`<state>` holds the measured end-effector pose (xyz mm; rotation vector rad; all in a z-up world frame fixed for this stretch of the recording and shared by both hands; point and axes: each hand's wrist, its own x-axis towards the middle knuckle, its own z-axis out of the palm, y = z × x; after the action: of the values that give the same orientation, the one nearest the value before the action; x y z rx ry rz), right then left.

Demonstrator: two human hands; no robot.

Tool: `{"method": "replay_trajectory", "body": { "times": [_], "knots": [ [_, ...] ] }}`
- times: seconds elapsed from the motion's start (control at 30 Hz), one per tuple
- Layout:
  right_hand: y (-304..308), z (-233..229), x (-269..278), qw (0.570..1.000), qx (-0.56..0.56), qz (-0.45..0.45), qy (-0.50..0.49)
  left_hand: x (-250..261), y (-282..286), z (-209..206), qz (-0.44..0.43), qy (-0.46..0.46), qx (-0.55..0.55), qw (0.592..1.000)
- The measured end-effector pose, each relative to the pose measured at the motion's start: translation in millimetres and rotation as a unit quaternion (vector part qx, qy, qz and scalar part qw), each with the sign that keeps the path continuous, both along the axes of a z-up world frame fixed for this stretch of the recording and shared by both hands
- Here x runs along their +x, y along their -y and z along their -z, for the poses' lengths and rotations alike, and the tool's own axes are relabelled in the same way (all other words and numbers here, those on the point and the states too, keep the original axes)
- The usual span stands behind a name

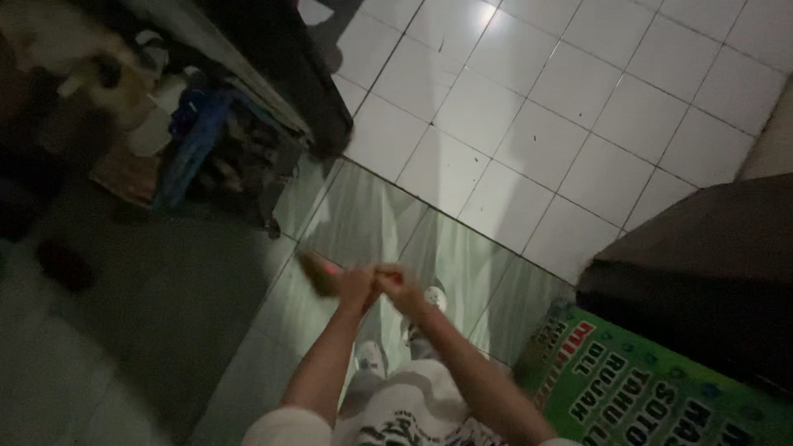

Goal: The person sweeps the tiled floor using a broom, moving debris towards a dustpan near a doorway.

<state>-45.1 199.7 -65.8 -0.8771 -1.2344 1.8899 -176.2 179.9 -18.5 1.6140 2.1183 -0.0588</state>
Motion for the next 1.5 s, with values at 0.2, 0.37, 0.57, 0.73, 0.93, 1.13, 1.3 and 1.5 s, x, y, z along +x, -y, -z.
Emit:
{"method": "replay_trajectory", "body": {
  "times": [0.2, 0.37, 0.57, 0.73, 0.93, 1.13, 1.3, 1.5],
  "knots": [
    [-94, -101, 67, 0.981, 0.136, -0.031, 0.132, 56, -110, -16, 0.048, 0.029, 0.068, 0.996],
    [-115, -185, 77, 0.959, 0.263, -0.016, 0.104, 78, -155, -58, 0.077, 0.058, 0.184, 0.978],
    [-124, -198, 57, 0.979, 0.096, 0.181, 0.017, 48, -199, -62, 0.204, 0.031, 0.315, 0.926],
    [-157, -129, 18, 0.962, -0.028, 0.271, -0.034, 3, -216, -30, 0.206, 0.077, 0.141, 0.965],
    [-239, -92, -21, 0.982, 0.009, 0.18, 0.061, -38, -280, 14, 0.222, 0.04, 0.013, 0.974],
    [-319, -107, -24, 0.967, 0.066, 0.216, 0.115, -23, -364, -6, 0.224, 0.081, 0.123, 0.963],
    [-331, -151, -37, 0.94, 0.007, 0.332, 0.08, -14, -406, -50, 0.205, 0.19, 0.147, 0.949],
    [-322, -197, -55, 0.939, 0.02, 0.326, 0.105, -29, -405, -58, 0.188, 0.221, 0.263, 0.92]
  ]
}}
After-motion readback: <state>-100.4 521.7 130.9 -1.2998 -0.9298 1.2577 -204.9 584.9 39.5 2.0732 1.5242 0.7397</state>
